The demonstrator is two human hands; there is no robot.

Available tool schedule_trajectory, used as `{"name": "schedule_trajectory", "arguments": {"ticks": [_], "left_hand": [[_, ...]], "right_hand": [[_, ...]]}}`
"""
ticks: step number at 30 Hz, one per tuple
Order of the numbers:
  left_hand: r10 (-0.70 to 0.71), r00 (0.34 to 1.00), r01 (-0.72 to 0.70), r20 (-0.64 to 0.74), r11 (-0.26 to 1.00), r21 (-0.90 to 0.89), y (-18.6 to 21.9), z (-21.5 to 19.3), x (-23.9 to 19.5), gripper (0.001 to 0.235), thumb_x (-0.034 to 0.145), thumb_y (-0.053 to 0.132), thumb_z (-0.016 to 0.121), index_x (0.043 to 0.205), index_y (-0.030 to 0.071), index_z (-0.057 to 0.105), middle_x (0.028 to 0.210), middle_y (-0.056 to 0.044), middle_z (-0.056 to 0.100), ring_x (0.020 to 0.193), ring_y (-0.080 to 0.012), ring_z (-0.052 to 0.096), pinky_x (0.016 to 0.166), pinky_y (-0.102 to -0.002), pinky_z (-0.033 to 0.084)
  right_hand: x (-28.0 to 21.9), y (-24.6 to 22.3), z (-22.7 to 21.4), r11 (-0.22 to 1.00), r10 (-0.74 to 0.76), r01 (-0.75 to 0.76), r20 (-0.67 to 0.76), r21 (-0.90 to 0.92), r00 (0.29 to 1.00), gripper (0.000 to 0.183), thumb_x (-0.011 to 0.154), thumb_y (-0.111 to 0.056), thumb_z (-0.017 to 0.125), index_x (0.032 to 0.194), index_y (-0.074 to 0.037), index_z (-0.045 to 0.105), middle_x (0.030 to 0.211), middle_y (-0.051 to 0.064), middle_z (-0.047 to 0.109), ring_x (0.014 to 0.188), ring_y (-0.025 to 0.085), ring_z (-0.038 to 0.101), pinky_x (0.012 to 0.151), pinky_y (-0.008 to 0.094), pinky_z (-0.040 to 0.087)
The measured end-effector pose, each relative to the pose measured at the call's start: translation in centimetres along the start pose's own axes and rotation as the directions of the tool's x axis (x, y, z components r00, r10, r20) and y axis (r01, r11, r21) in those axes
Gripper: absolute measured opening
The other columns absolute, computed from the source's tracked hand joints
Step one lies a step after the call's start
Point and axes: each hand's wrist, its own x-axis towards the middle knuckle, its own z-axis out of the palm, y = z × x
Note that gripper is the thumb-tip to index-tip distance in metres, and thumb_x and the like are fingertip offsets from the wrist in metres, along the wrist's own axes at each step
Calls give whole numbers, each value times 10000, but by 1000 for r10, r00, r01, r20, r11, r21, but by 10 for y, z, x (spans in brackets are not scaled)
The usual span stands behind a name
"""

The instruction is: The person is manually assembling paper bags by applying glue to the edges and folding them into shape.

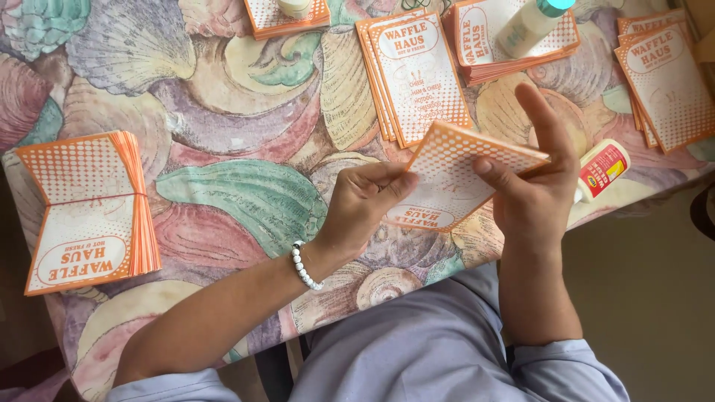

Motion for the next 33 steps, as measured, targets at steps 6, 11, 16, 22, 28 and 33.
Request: {"name": "schedule_trajectory", "arguments": {"ticks": [6,11,16,22,28,33], "left_hand": [[266,952,-304,152,880,365,61,13,9,398,899,268,778,1225,58,686,1166,-132,760,1068,-203,764,980,-256,649],[389,901,-427,194,710,560,75,20,7,150,951,165,753,1083,94,759,1028,-43,794,922,-110,769,778,-197,610],[358,911,-411,203,759,505,81,25,2,121,952,117,745,1066,76,747,1077,-83,783,1022,-156,776,896,-235,639],[387,905,-424,176,789,443,84,28,-2,95,937,90,752,1022,50,750,1088,-143,769,1040,-209,784,929,-259,649],[451,869,-486,204,700,523,84,26,-3,92,941,102,767,1030,85,759,1084,-108,770,1007,-169,788,872,-238,654],[499,811,-579,305,612,539,90,21,-3,82,945,124,772,1017,88,764,971,-82,793,867,-175,806,727,-240,610]], "right_hand": [[-8,-22,8,949,-112,115,28,-293,993,771,814,-135,846,1479,30,492,1508,210,546,1455,269,496,1278,363,351],[-17,-22,9,967,-181,182,22,-180,983,844,817,-97,838,1541,34,423,1587,214,490,1235,334,624,1101,327,494],[-20,-24,13,985,-168,164,-96,-58,981,792,877,119,806,1555,50,402,1475,215,596,940,332,749,734,284,619],[-19,-33,15,970,-218,208,-73,-124,973,786,878,152,820,1542,56,411,1355,270,648,901,354,754,706,309,633],[4,-74,23,742,-366,507,368,-439,855,564,887,-241,794,1261,148,628,1165,260,723,1155,387,723,1076,475,592],[16,-91,34,678,-439,648,516,-348,736,86,951,-33,755,933,51,756,948,160,756,1028,425,701,1024,510,566]]}}
